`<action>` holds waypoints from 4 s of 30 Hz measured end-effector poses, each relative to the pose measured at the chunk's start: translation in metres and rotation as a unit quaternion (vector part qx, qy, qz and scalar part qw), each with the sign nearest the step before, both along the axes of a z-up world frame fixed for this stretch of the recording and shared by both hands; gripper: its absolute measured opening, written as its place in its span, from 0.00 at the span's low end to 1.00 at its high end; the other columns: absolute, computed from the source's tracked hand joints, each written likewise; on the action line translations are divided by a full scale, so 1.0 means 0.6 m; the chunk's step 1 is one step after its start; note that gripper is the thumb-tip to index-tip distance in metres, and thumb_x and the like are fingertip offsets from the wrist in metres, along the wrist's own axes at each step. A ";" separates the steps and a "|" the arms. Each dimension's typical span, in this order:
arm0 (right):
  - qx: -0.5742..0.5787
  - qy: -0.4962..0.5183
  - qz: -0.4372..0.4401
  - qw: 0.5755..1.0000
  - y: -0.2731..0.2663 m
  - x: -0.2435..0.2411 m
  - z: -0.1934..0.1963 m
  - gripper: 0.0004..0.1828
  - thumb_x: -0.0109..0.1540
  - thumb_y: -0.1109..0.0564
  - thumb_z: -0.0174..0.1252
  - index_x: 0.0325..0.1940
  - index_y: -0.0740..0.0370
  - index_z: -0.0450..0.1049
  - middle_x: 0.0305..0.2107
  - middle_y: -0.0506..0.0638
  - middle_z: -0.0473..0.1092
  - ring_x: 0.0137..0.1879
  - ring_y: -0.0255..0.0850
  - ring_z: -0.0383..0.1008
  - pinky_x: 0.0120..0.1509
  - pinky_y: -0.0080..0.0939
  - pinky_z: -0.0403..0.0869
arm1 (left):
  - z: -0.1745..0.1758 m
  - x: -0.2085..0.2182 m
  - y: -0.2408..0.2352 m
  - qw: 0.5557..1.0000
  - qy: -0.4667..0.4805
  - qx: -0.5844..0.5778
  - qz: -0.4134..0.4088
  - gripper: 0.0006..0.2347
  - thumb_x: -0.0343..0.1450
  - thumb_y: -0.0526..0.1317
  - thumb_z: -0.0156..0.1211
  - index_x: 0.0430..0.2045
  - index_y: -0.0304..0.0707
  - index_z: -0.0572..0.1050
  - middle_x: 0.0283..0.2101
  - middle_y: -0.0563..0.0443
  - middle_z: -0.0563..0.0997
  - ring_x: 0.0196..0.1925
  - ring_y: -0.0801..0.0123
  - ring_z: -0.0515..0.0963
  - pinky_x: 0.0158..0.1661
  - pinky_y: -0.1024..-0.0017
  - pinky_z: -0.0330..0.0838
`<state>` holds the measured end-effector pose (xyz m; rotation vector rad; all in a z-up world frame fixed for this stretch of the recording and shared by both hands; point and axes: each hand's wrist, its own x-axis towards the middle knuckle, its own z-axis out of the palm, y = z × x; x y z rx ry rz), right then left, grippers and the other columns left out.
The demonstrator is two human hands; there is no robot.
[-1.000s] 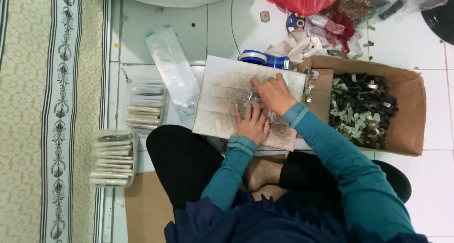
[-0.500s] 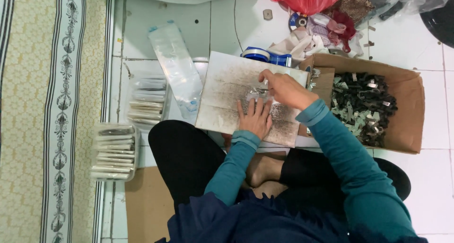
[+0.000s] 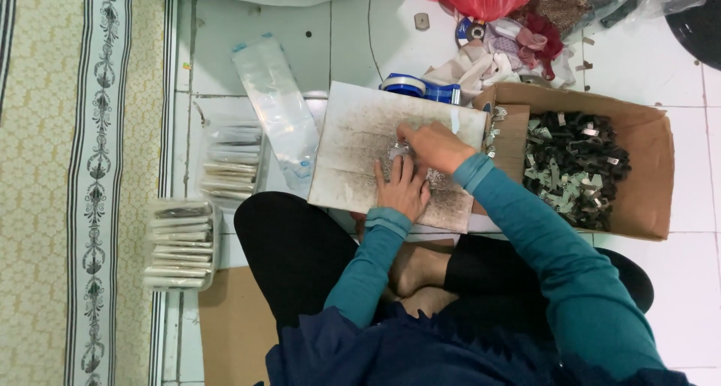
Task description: The person puts metal electronic components into small plastic bags, seals the bags by hand, and places the packed bags onto stacks on the floor.
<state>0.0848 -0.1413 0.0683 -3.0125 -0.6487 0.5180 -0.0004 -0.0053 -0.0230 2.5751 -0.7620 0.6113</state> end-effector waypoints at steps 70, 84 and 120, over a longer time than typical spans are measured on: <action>0.441 -0.041 -0.176 0.879 0.473 0.125 -0.043 0.09 0.68 0.51 0.62 0.45 0.57 0.81 0.31 0.57 0.77 0.43 0.58 0.79 0.48 0.53 0.73 | -0.025 0.187 0.530 0.938 0.225 -0.040 0.261 0.12 0.76 0.35 0.51 0.52 0.45 0.76 0.59 0.45 0.76 0.69 0.53 0.66 0.61 0.53 0.60; 0.390 0.034 -0.149 0.908 0.541 0.187 -0.115 0.06 0.70 0.54 0.58 0.47 0.56 0.78 0.34 0.59 0.79 0.46 0.59 0.80 0.51 0.58 0.77 | -0.107 0.242 0.530 0.948 0.186 0.103 0.237 0.13 0.78 0.48 0.47 0.42 0.44 0.79 0.45 0.46 0.80 0.59 0.53 0.71 0.57 0.50 0.54; 0.372 -0.124 -0.196 0.899 0.267 0.055 -0.003 0.21 0.70 0.52 0.57 0.66 0.59 0.73 0.57 0.64 0.68 0.68 0.61 0.65 0.71 0.59 0.67 | 0.061 0.200 0.287 0.985 0.042 -0.038 0.166 0.13 0.74 0.36 0.58 0.54 0.43 0.75 0.57 0.38 0.76 0.65 0.45 0.72 0.61 0.47 0.61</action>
